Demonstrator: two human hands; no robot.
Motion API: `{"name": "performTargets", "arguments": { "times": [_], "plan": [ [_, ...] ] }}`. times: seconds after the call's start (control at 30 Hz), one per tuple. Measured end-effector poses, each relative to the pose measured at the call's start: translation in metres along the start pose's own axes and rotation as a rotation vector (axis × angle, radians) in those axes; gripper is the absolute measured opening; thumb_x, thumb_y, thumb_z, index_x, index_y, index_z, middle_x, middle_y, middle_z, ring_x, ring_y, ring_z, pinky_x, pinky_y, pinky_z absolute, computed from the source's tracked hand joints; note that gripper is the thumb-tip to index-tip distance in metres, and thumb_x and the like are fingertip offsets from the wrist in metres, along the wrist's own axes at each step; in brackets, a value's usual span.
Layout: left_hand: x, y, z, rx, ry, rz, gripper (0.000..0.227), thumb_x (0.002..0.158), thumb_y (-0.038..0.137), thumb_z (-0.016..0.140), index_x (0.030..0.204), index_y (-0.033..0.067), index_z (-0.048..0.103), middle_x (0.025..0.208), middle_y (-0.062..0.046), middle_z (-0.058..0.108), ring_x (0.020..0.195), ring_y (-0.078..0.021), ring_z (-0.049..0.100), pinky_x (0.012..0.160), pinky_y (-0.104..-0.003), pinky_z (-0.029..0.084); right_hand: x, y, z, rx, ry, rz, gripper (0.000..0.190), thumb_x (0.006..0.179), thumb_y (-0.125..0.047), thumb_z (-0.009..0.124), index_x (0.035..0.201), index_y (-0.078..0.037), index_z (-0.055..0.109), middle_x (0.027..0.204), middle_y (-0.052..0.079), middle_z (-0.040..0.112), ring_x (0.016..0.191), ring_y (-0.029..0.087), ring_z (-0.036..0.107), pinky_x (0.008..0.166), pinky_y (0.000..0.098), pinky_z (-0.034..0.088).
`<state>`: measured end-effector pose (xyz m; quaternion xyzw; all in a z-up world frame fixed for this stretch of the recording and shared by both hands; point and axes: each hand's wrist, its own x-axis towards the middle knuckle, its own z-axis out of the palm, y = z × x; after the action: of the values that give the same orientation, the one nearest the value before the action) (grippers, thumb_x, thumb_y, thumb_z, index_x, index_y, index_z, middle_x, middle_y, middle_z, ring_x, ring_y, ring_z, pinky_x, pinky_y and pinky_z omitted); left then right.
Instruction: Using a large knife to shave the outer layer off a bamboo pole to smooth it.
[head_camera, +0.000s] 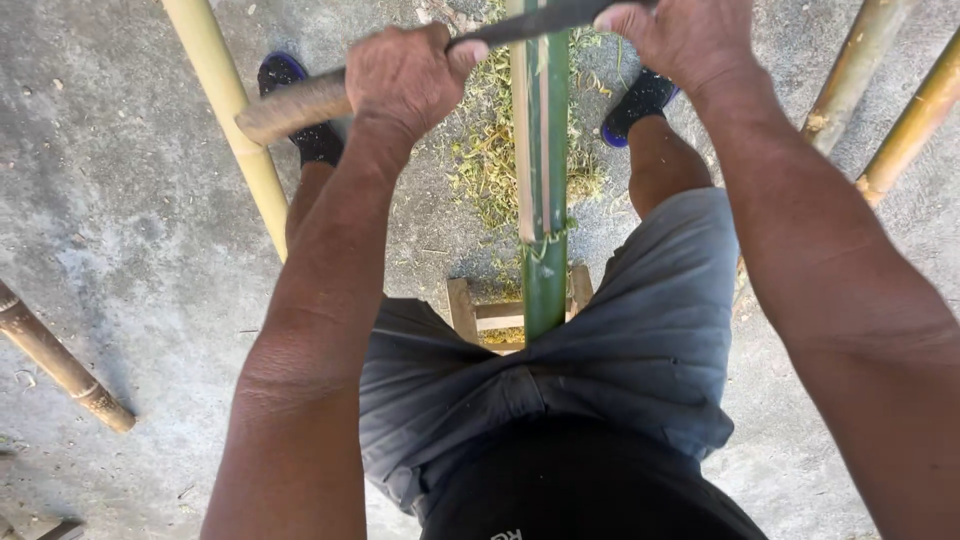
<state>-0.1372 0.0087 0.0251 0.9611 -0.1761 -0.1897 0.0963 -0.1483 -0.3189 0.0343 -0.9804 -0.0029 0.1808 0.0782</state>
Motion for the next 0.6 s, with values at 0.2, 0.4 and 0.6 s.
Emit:
{"name": "performTargets", "arguments": {
  "times": [0.2,0.4,0.6],
  "plan": [
    [-0.062,0.009,0.038,-0.077,0.015,0.032,0.082,0.099,0.075,0.018,0.09,0.0131,0.07,0.058,0.0,0.055,0.053,-0.0149,0.056,0.059,-0.043,0.049,-0.069,0.007,0.031,-0.064,0.426,-0.409,0.063,0.099,-0.075,0.053,0.09,-0.016,0.071,0.091,-0.001,0.063,0.106,0.022,0.052,0.102,0.0439,0.038],
    [-0.127,0.034,0.049,-0.078,-0.079,0.004,0.083,0.096,0.077,0.015,0.086,0.0151,0.069,0.056,0.0,0.055,0.056,-0.0185,0.062,0.066,-0.046,0.052,-0.134,-0.009,0.054,0.01,0.224,-0.235,0.062,0.096,-0.078,0.052,0.091,-0.02,0.073,0.084,0.0,0.059,0.092,0.021,0.048,0.097,0.0384,0.034],
    [-0.175,0.053,0.042,-0.137,-0.171,-0.019,0.072,0.096,0.072,0.032,0.091,0.0129,0.072,0.067,-0.01,0.07,0.07,-0.026,0.071,0.082,-0.048,0.052,-0.196,-0.016,0.071,-0.024,0.349,-0.295,0.059,0.094,-0.073,0.06,0.098,-0.016,0.073,0.098,0.005,0.064,0.106,0.026,0.055,0.099,0.0422,0.033]
  ]
}}
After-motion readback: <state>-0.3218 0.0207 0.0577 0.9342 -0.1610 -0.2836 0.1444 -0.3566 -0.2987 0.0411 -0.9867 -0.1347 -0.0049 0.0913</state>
